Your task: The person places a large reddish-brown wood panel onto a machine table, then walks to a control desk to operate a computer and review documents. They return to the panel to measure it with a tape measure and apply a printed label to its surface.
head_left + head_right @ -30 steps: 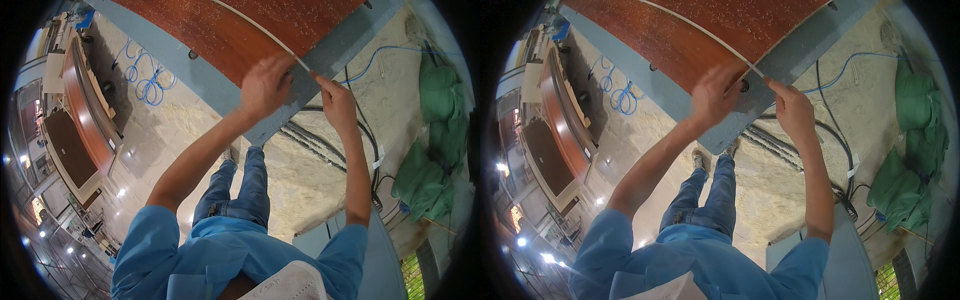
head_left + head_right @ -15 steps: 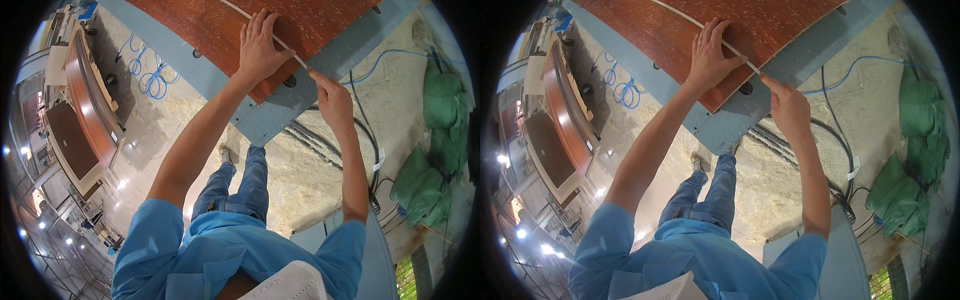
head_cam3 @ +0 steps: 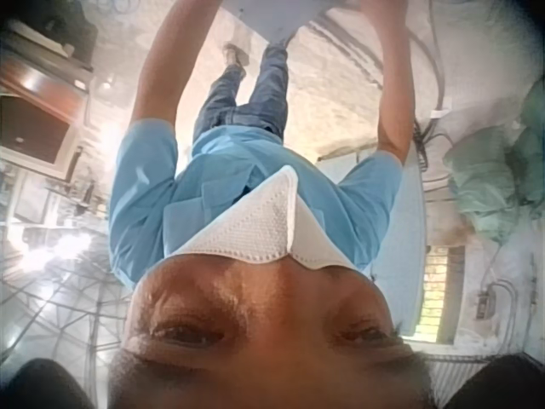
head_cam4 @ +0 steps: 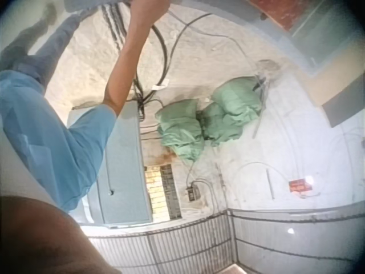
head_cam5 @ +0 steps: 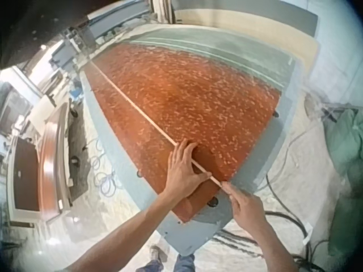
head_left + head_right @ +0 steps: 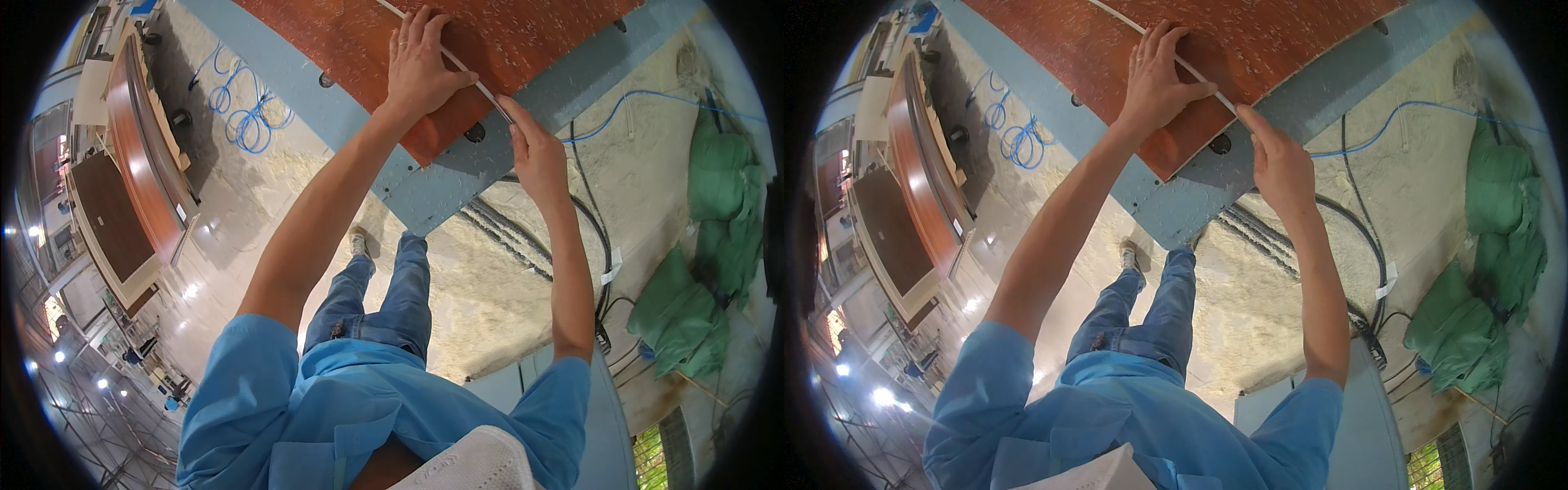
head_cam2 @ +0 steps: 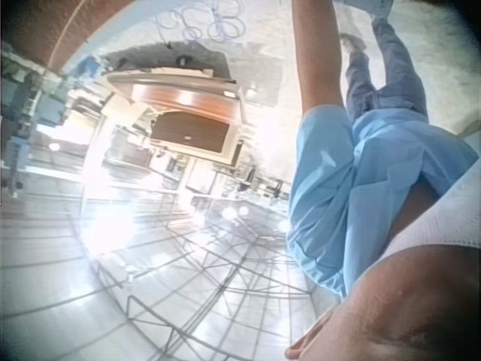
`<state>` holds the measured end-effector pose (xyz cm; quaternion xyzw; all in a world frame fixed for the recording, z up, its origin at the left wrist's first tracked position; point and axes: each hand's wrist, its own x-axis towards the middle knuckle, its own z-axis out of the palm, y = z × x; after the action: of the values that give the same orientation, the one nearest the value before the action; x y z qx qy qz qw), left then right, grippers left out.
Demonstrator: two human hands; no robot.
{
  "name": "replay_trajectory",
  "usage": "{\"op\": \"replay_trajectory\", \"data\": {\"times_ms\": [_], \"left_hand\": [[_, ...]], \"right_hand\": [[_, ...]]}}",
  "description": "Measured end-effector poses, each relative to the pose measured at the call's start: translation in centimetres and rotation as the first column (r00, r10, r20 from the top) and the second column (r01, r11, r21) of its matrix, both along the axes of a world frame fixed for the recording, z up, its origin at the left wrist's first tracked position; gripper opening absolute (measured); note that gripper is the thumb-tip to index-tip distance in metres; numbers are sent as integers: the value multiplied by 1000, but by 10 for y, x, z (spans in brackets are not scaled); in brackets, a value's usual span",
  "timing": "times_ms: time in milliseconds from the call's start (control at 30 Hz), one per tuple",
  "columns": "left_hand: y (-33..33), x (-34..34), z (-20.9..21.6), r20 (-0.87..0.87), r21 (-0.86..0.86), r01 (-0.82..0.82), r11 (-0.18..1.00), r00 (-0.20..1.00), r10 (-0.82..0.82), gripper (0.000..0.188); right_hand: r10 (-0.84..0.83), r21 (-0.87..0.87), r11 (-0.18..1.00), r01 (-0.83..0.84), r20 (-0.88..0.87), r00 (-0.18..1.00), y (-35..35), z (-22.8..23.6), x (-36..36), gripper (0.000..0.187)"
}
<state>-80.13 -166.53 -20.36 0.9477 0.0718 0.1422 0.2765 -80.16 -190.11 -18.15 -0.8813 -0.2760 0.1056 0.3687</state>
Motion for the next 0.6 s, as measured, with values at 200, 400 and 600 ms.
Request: {"op": "replay_trajectory", "data": {"times_ms": [200,400,600], "left_hand": [[-11,-6,4,30,-1,-106,994,994,106,81],[-77,-100,20,30,-33,95,995,995,-94,41],[-128,-203,21,-155,-354,253,900,934,-323,38]], "right_hand": [[127,-311,942,-128,-24,992,-3,6,4,59],[146,-204,969,-139,19,989,-3,3,10,63],[168,-266,948,-176,-53,984,0,11,17,58]]}}
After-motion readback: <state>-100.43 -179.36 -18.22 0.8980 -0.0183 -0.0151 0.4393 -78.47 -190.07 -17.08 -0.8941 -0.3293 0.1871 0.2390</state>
